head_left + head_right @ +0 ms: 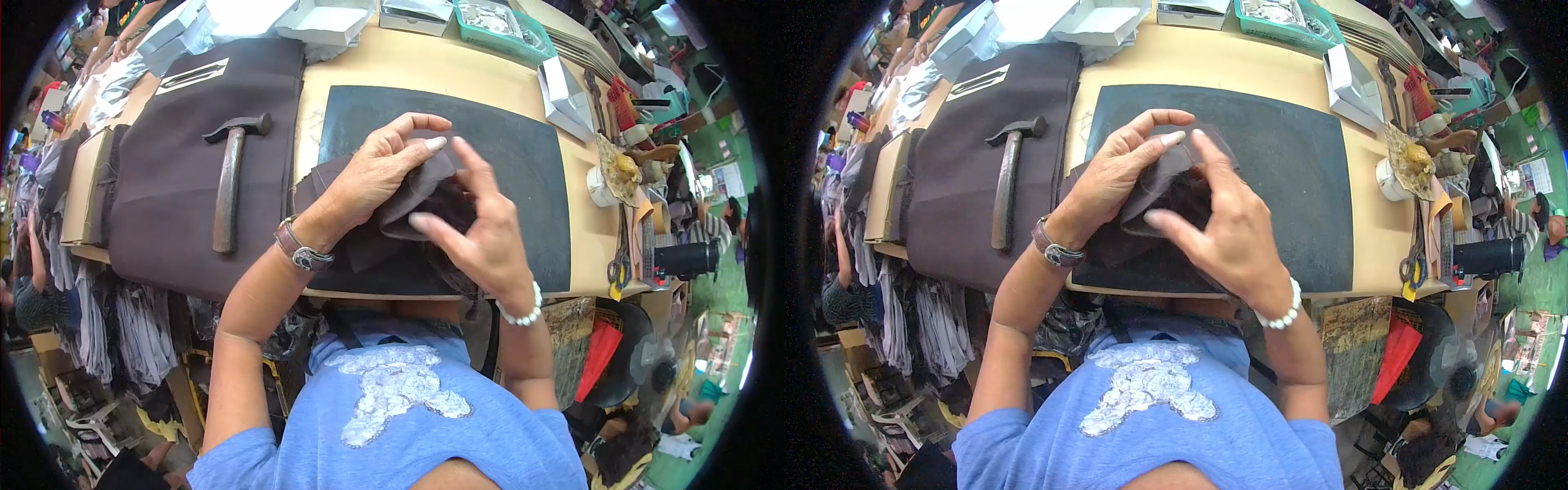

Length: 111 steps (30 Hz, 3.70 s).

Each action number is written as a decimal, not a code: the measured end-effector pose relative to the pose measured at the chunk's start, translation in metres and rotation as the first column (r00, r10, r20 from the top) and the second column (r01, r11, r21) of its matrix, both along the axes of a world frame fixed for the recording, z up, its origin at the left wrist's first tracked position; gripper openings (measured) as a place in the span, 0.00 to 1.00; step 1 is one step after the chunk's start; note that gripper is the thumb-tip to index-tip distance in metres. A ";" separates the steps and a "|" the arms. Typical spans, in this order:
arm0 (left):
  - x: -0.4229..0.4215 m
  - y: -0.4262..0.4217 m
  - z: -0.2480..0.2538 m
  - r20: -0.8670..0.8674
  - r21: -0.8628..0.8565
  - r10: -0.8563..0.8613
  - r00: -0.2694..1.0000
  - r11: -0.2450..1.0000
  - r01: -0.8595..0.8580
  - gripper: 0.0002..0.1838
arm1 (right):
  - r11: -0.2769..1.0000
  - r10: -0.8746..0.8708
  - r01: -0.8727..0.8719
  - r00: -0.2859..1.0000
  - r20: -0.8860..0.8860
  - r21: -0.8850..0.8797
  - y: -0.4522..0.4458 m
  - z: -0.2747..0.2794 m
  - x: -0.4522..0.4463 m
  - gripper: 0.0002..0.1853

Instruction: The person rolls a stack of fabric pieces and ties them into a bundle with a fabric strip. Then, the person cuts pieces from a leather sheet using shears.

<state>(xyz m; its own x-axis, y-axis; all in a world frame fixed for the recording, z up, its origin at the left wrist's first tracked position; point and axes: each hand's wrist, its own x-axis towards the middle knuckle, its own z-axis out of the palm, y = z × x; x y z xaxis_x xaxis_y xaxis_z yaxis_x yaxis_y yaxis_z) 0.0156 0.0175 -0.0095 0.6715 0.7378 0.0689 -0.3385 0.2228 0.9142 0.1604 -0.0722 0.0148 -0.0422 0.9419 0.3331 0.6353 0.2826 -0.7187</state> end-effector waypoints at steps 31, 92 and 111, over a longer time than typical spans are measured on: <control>-0.010 -0.002 -0.022 0.180 0.081 0.115 0.977 0.988 -0.131 0.25 | 0.911 -0.115 -0.114 0.852 0.510 0.397 0.126 0.085 0.011 0.23; -0.484 0.175 0.042 -0.273 0.083 0.863 0.424 0.460 -0.884 0.11 | 0.830 -0.554 0.534 0.755 -0.350 -0.162 -0.066 -0.062 0.134 0.13; -0.426 0.109 0.097 -0.693 0.427 0.707 0.140 0.559 -0.711 0.19 | 0.780 -0.622 0.517 0.582 0.524 0.352 -0.040 -0.053 0.131 0.29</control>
<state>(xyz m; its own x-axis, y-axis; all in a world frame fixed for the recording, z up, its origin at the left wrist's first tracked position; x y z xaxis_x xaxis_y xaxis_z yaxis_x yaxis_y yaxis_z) -0.4101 0.1267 0.0879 -0.3830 0.9171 -0.1105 0.4245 0.2810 0.8607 0.2913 -0.1120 -0.0385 0.2530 0.7829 0.5683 0.9671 -0.2216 -0.1252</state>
